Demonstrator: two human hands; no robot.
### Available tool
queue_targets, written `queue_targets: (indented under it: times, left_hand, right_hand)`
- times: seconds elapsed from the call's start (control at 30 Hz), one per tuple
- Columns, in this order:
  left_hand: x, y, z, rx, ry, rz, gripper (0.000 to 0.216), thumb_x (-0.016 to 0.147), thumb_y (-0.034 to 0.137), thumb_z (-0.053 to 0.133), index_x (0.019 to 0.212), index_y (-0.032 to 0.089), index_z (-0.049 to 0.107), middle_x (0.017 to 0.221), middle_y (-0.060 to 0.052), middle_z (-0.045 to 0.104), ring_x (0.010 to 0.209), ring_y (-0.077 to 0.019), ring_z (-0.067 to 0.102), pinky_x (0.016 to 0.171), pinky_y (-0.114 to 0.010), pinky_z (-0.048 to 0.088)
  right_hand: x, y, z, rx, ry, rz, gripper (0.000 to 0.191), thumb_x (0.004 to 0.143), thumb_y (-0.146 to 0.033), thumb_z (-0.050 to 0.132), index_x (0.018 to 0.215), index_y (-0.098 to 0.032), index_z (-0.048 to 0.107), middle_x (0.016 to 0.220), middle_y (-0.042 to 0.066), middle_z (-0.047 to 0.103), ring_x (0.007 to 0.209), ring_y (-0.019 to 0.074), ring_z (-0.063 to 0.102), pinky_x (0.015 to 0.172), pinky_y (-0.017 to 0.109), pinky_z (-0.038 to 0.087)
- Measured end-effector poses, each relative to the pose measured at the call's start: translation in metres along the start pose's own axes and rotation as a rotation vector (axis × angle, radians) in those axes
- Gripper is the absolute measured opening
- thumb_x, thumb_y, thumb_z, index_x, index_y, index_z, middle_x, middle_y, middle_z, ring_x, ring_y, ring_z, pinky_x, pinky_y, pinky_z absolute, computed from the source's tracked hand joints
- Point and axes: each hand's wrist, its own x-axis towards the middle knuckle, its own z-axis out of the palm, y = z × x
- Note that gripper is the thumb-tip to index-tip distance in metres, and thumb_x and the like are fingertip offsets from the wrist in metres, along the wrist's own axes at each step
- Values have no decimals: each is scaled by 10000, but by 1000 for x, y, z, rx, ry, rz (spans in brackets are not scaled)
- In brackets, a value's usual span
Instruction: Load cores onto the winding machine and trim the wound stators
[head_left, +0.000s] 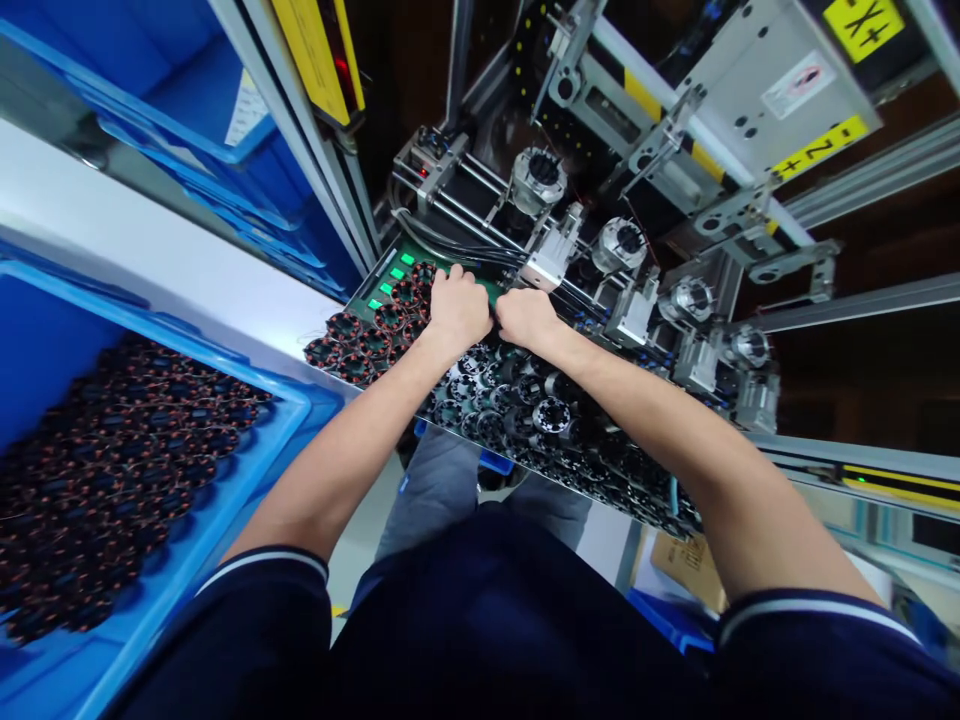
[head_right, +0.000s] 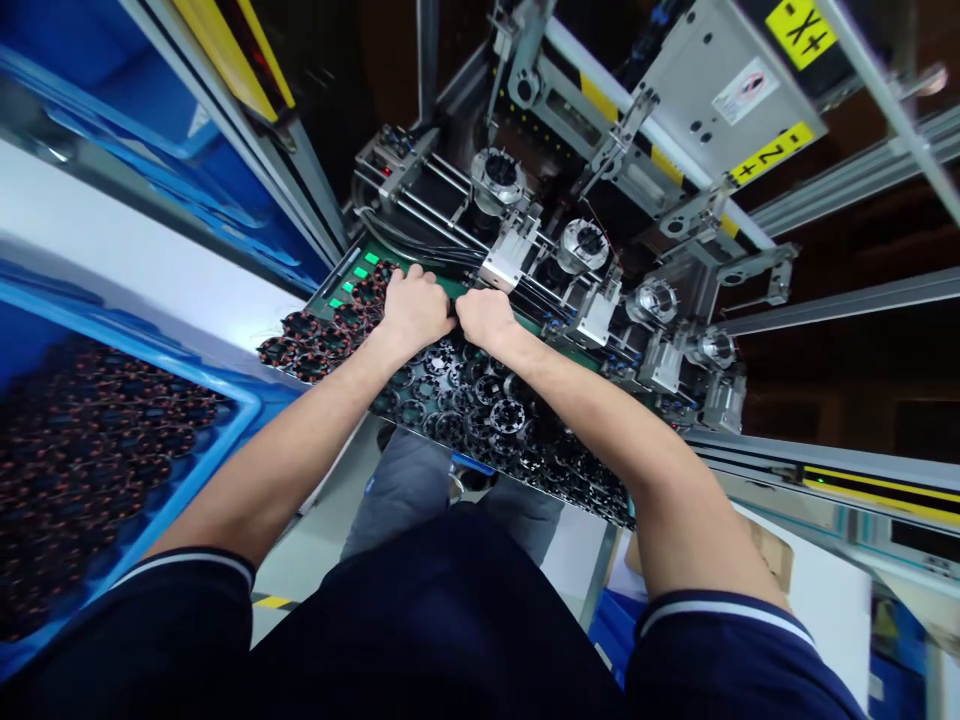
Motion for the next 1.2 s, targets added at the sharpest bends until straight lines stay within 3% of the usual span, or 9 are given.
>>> queue_targets:
  times: [0.23,0.37,0.47,0.6,0.7,0.8,0.87,1.03,1.2]
  left_hand:
    - [3,11,4,214,-26,-32,416,1021,352,796,1300,54,875,1543,-348,728,1541,-512,530,1323,-663,404]
    - [-3,12,-4,116,49,-26,327,1066,404,776,1171,124,908,1592,-308,661,1588,-537,488,1323,-699,429]
    - [-14,20,-23,-154,170,57,384,1096,555,777,1058,190,891,1490,-242,691,1544,-510,537,1335,-711,439]
    - [-29,63,-52,-667,103,226,455,1077,685,794,976,242,799,1030,-86,755,1074,-300,741,1115,-478,592]
    - [-29,119,-55,-914,43,244,514,878,577,1057,1157,243,784,994,-30,755,904,-218,746,941,-367,603]
    - [-12,169,-36,-884,65,321,830,699,433,1180,1395,216,783,1040,-47,800,1046,-277,795,1025,-390,628]
    - [6,188,-13,-764,58,411,810,746,490,1143,1414,178,810,900,-39,785,1097,-323,803,1118,-433,624]
    - [39,194,32,-471,5,450,760,794,796,997,1218,181,859,815,-36,752,765,-254,705,1047,-451,623]
    - [39,194,36,-468,14,426,810,777,836,998,1248,191,863,783,-23,718,783,-250,687,1053,-445,613]
  right_hand:
    - [-69,35,-20,132,155,31,279,1131,-345,716,1236,-165,901,1196,196,856,1150,390,817,1038,511,642]
    - [-159,87,-16,478,598,-54,310,1080,-551,817,1115,-245,843,1310,143,778,1238,357,758,1078,540,654]
    - [-233,122,3,747,840,81,354,1067,-618,810,1041,-275,726,1549,140,712,1317,363,766,933,525,705]
    - [-297,164,39,1036,1028,396,527,932,-710,886,1056,-345,527,1008,35,724,799,306,787,673,508,686]
    - [-308,199,63,1047,1118,545,669,799,-706,959,1167,-368,515,1042,18,710,733,278,754,655,497,693]
    - [-297,234,87,963,1107,585,800,739,-683,967,1343,-323,583,1102,40,739,778,240,736,733,453,702]
    - [-282,252,104,928,1072,575,847,746,-671,947,1428,-268,648,1168,82,780,822,232,743,793,434,699]
    - [-253,276,138,920,819,599,546,796,-512,882,1221,-176,818,1041,121,840,828,280,766,915,477,695]
    - [-250,283,144,830,864,550,588,874,-500,887,1347,-154,836,1210,156,870,876,285,801,994,479,694]
